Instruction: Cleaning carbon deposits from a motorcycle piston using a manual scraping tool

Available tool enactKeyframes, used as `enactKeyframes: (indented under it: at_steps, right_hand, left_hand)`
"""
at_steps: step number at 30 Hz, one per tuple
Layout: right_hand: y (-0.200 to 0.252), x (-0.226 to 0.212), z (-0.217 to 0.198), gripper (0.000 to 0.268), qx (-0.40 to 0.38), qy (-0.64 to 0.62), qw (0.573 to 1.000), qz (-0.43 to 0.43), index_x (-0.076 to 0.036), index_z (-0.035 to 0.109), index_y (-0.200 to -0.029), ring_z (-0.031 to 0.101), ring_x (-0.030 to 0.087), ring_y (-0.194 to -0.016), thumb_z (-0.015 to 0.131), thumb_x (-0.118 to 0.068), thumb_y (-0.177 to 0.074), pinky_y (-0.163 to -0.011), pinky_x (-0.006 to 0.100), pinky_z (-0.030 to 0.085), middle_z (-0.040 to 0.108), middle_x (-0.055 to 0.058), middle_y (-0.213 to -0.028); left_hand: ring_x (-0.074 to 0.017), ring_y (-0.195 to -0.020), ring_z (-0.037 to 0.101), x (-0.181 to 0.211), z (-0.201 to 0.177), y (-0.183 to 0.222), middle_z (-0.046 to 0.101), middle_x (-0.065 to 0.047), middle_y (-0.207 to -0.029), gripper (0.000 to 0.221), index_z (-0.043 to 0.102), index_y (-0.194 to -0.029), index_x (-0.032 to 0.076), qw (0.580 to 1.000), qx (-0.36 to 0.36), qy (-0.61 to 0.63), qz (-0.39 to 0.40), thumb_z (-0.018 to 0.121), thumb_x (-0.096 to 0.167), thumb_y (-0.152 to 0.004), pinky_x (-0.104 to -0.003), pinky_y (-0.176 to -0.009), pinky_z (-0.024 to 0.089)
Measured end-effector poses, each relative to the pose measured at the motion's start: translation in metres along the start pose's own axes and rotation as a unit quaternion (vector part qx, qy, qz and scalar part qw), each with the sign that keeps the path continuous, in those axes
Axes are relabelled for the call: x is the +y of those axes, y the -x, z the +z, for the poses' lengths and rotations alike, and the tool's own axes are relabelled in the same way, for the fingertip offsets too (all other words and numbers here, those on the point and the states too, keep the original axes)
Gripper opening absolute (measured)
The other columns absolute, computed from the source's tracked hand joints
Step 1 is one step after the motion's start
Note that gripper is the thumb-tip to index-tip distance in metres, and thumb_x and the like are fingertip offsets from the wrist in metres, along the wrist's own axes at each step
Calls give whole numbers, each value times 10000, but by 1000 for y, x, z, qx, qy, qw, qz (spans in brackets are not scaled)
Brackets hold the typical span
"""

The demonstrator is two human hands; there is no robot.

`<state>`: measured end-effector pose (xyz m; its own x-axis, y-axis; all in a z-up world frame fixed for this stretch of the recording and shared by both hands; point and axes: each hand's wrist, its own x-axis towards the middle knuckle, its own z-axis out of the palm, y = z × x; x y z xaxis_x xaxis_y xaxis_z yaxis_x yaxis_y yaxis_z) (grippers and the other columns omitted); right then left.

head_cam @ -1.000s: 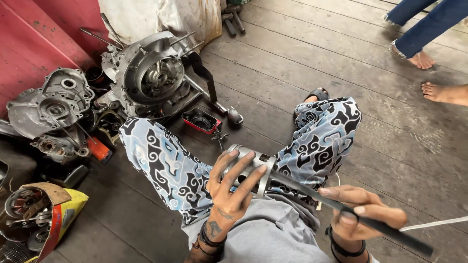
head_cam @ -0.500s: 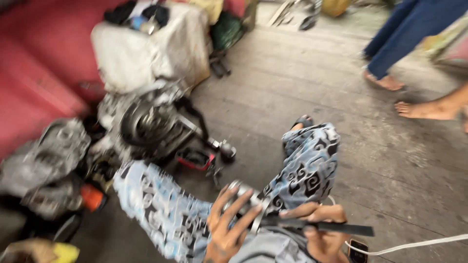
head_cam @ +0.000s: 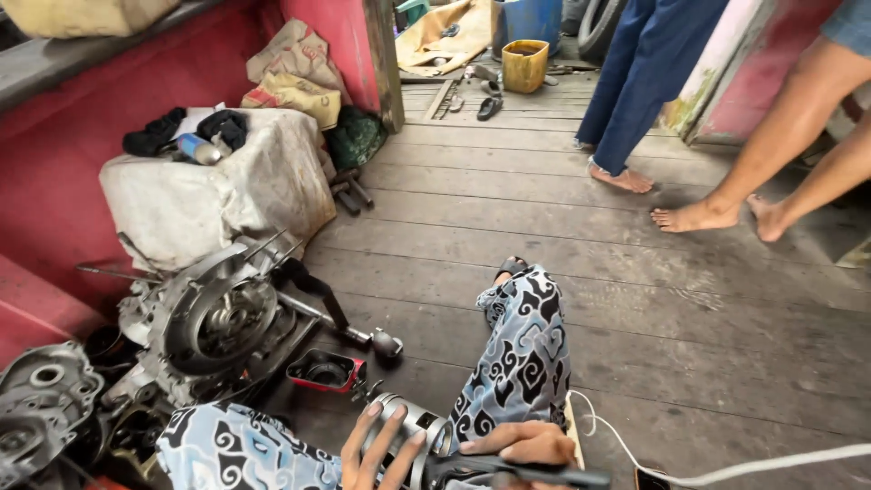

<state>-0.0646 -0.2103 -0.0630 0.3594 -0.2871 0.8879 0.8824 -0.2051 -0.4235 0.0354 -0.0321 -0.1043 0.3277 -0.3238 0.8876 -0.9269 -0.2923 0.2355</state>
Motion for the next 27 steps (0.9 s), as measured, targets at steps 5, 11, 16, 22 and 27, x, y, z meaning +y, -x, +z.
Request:
enactKeyframes:
  at_steps: [5, 11, 16, 22, 27]
  right_hand:
    - [-5, -4, -29, 160, -113, -176, 977, -35, 113, 519, -975, 746, 513, -808, 526, -44, -941, -704, 465, 645, 665, 483, -935]
    - [30, 25, 0, 395, 59, -65, 990, -109, -65, 500, -1188, 734, 423, -569, 660, 33, -841, -518, 425, 678, 576, 94, -847]
    - [8, -12, -7, 207, -2, -56, 998, 36, -50, 530, -998, 733, 299, -634, 678, -5, -859, -573, 304, 587, 764, 316, -882]
    - [14, -11, -2, 175, 53, 66, 995, 46, -53, 511, -907, 801, 315, -676, 673, -57, -839, -615, 315, 639, 712, 152, -784]
    - [4, -33, -10, 197, -94, 59, 986, 127, -108, 489, -942, 823, 323, -801, 682, -133, -908, -652, 331, 669, 770, 210, -921]
  left_hand:
    - [-286, -1323, 580, 9, 3, 5, 651, 1, -1342, 353, 693, -1126, 268, 1000, -19, 16, -3, 793, 181, -799, -416, -1117, 543]
    - [-283, -1351, 559, 8, -2, 3, 654, -22, -1356, 318, 724, -1115, 229, 998, -45, 34, -35, 740, 214, -798, -435, -1140, 500]
    - [-300, -1334, 580, 6, -3, 2, 651, -25, -1347, 338, 696, -1133, 240, 999, -37, 35, -17, 757, 191, -804, -435, -1128, 523]
    - [-349, -1342, 568, 9, -15, -18, 647, -118, -1363, 353, 735, -1159, 142, 993, -78, 88, -28, 556, 337, -925, -461, -1123, 497]
    - [-402, -1280, 620, 36, -35, -46, 679, -160, -1311, 339, 761, -1121, 82, 987, -35, 131, -91, 548, 260, -927, -483, -1092, 531]
